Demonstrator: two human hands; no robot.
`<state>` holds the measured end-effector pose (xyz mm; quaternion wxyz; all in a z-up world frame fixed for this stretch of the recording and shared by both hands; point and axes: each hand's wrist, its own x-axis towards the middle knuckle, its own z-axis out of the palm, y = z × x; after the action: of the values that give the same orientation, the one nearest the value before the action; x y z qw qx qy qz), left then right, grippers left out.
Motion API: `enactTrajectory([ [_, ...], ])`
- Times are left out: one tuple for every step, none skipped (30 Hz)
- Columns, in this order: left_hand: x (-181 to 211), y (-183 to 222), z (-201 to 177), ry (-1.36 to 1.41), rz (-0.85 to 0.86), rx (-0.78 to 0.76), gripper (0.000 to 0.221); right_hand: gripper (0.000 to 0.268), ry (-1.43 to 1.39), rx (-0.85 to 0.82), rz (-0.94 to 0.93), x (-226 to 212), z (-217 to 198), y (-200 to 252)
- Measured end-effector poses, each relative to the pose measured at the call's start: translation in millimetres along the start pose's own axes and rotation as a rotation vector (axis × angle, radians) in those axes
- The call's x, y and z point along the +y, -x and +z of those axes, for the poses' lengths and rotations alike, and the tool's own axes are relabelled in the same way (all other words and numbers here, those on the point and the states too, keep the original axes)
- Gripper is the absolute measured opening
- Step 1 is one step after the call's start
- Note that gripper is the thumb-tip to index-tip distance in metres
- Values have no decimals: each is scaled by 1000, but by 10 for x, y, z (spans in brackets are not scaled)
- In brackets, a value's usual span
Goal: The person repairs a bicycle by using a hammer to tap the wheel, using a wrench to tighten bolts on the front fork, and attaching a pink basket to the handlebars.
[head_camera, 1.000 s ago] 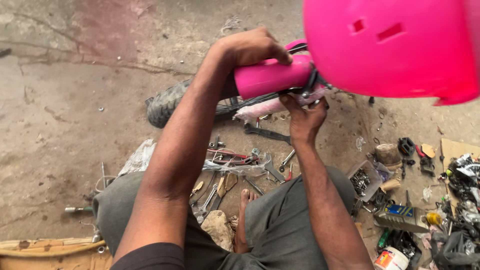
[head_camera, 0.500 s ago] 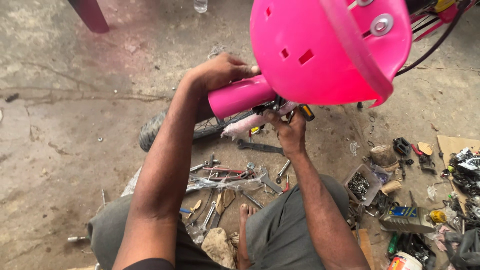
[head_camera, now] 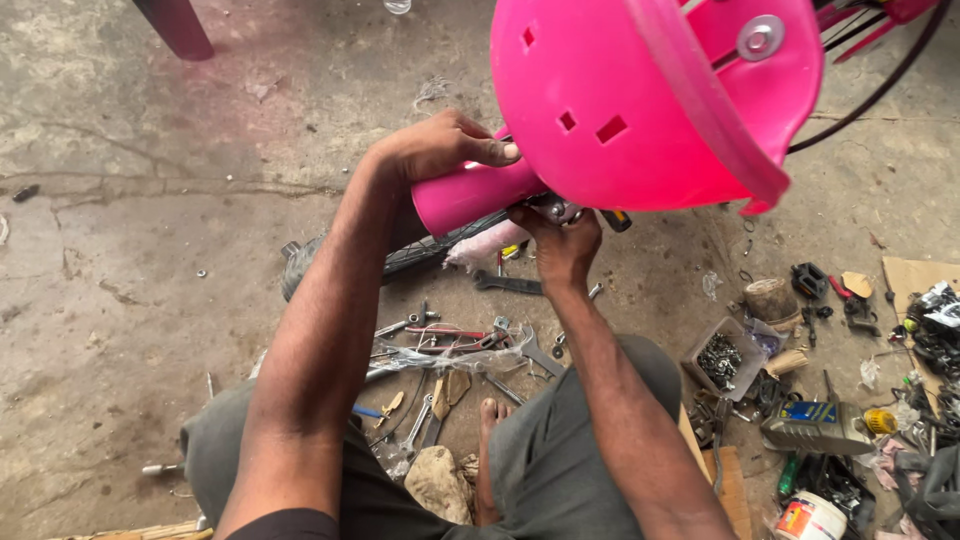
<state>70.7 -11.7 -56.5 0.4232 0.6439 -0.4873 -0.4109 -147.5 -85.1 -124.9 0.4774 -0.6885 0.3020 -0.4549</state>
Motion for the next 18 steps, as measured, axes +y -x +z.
enactTrajectory([
  [13, -39, -34, -18, -24, -8, 48, 51, -2, 1, -9, -24, -5, -25],
  [16, -67, -45, -22, -17, -4, 48, 53, -58, -24, 29, -44, -16, -39],
  [-8, -59, -47, -31, 88, -4, 46, 56, -120, -51, 73, -48, 0, -31],
  [-22, -54, -54, -42, 192, -4, 44, 56, -129, -52, 70, -53, -3, -44],
  [-39, -33, -57, -48, 188, -4, 44, 54, -113, -78, 82, -52, -26, -44],
  [-55, 2, -55, 121, 98, 3, 43, 52, -97, -104, 93, -42, -38, -38],
  [-40, 7, -49, 288, 14, 9, 42, 52, -103, -99, 90, -30, -41, -39],
  [-25, 11, -53, 280, 16, 7, 42, 52, -143, -123, 80, -14, -38, -37],
  [-36, 34, -54, 305, -14, 27, 42, 52, -182, -147, 75, 6, -50, -12],
  [-54, 53, -63, 330, -44, 47, 43, 52, -187, -141, 77, 20, -74, 6],
  [-74, 67, -83, 325, -45, 46, 43, 52, -219, -180, 88, 29, -94, 6],
  [-100, 82, -101, 381, 2, 26, 43, 52, -252, -218, 99, 36, -108, 7],
  [-121, 85, -107, 439, 48, 3, 44, 52, -253, -214, 98, 46, -117, 13],
  [-136, 85, -115, 436, 48, 0, 44, 54, -272, -221, 119, 59, -111, 20],
  [-149, 93, -136, 402, 28, 0, 44, 56, -293, -230, 137, 73, -102, 14],
  [-156, 104, -155, 368, 8, 0, 45, 56, -296, -229, 134, 84, -105, 9],
  [-159, 125, -163, 362, 7, -1, 45, 55, -258, -228, 167, 96, -104, 15],
  [-156, 146, -159, 398, 46, -34, 45, 54, -220, -227, 200, 104, -101, 21],
])
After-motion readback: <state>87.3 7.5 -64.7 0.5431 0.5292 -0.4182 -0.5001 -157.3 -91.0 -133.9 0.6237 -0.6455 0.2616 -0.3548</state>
